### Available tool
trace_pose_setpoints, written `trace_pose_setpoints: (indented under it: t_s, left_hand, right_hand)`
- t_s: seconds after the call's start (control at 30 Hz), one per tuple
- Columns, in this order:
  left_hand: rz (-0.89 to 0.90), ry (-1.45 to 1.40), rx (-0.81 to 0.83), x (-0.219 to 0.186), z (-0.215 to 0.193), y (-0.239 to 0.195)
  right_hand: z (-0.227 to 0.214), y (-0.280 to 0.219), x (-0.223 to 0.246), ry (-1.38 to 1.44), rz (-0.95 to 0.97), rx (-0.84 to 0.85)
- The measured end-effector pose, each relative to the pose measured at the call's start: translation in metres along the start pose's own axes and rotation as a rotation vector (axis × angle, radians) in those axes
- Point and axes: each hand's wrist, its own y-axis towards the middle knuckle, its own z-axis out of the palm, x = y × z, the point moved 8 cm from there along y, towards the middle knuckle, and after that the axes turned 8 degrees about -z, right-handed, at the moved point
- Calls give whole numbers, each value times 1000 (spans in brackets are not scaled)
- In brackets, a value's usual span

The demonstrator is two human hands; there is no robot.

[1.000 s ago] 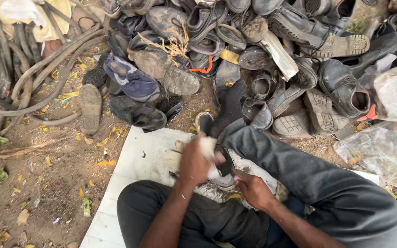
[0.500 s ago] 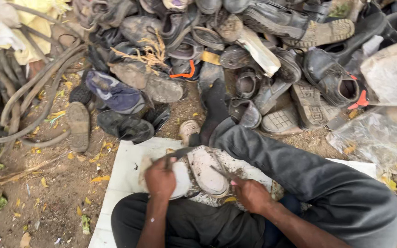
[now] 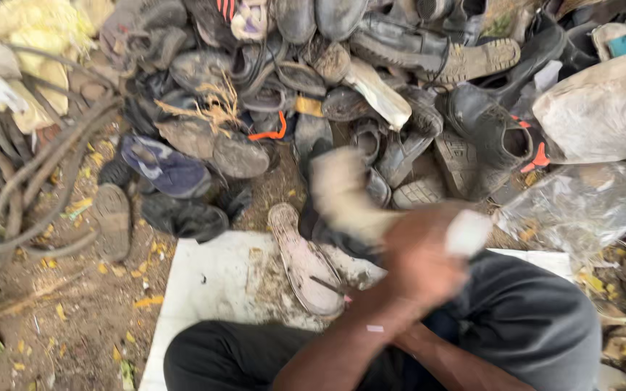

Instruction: The person sits on a white board and cleans several pairs of shoes using a pink-handled tool. They scrub the soles and uppers of black boots, brown sneakers, and blue sneakers, then place each cleaned shoe aside.

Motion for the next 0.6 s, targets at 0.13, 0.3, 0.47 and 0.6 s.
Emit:
trace_pose_setpoints:
  t_s: [0.13,0.3,0.47,0.6]
  left_hand:
    - [-137,-28,107,-28,63,2]
    - [-494,-111,-124,51,52,-21]
    - [-1033,-272,-522,189,-135,-57]
    - [-600,-411,-1055,155,-444,-39]
  right_hand:
    - [5,5,-24,5,19,-62]
    - [11,6,-19,-2,-131,-59]
    - [-7,-13,5,1,-171,4]
    - [-19,-11,27,-18,-74,90]
